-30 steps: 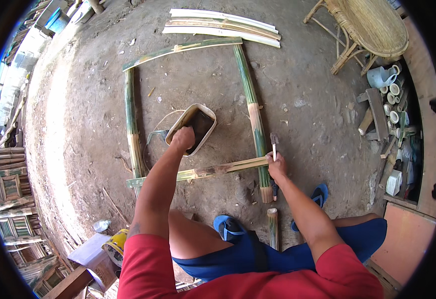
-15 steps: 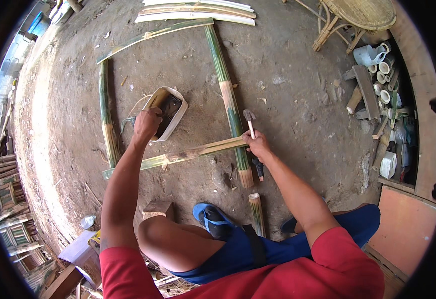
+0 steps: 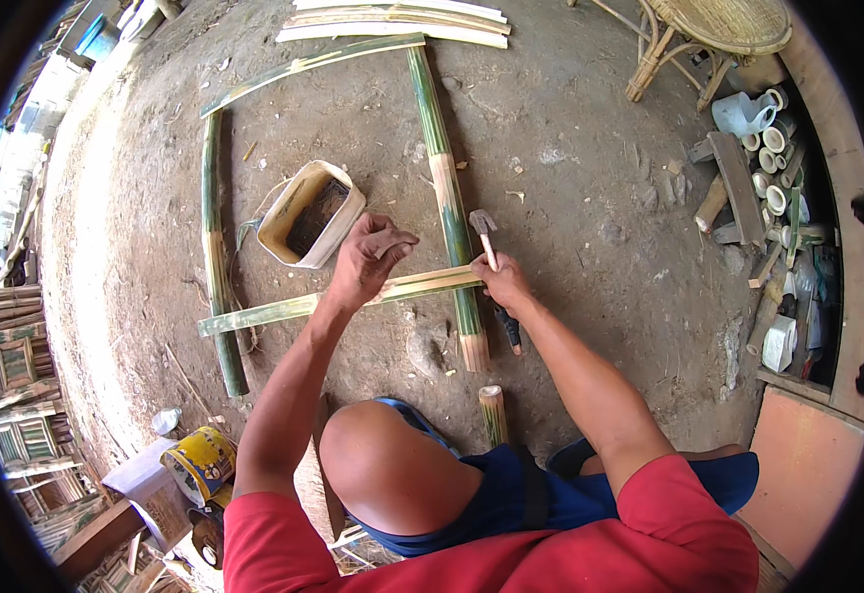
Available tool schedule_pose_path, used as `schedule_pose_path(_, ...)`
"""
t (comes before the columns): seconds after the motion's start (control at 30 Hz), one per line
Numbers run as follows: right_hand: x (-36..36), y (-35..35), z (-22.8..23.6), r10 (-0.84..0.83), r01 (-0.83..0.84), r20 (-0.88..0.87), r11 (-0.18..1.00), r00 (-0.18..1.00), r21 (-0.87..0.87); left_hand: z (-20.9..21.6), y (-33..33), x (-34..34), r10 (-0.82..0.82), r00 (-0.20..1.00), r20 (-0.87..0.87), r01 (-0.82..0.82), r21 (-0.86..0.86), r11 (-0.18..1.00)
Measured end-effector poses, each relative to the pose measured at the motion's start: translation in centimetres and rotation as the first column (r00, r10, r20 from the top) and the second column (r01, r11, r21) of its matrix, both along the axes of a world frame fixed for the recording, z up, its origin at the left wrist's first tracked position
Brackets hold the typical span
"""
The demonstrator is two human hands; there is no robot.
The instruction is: The person assembles a rectangular bamboo frame by joining cut bamboo poles at the corners. They use a hammer to drive nails into the joints, securing the pieces together. The person works on the ground in a cluttered workshop, handling bamboo poles, nails, and a hammer.
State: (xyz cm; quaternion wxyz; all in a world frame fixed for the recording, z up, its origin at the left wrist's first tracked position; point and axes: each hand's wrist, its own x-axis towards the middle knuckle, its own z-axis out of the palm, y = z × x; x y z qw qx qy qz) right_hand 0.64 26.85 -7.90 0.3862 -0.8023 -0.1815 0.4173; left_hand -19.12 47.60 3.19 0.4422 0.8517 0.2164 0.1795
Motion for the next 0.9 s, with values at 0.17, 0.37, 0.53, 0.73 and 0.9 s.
schedule_pose_path(0.17, 0.1, 0.0, -0.2, -0.029, 0.027, -0.064, 0.999, 0.997, -0.042, -4.7, -5.3, 3.1, 0.005, 0.998, -0.067, -0.015, -0.152, 0.988)
schedule_pose_path(0.37, -0.5, -0.4, 2.4, 0.01, -0.023, 0.169, 0.997, 0.985, 0.075, -8.0, -7.3, 3.2, 0.028, 0.998, 0.047, -0.029, 0.01, 1.0)
schedule_pose_path(0.53, -0.9, -5.1, 7.7, 0.266, -0.211, 0.301, 0.956, 0.916, -0.203, -9.0, -6.9, 3.1, -0.01, 0.998, 0.062, 0.007, 0.048, 0.999)
schedule_pose_path(0.73, -3.3, -7.8, 11.7, 0.302, -0.324, 0.353, 0.946, 0.886, 0.006, -9.1, -6.4, 2.8, -0.051, 0.997, 0.054, 0.053, -0.037, 0.998)
schedule_pose_path(0.9, -4.0, -7.9, 12.8, 0.365, -0.392, 0.381, 0.92, 0.85, -0.007, -9.2, -5.9, 2.6, -0.099, 0.995, 0.034, 0.102, -0.11, 0.989)
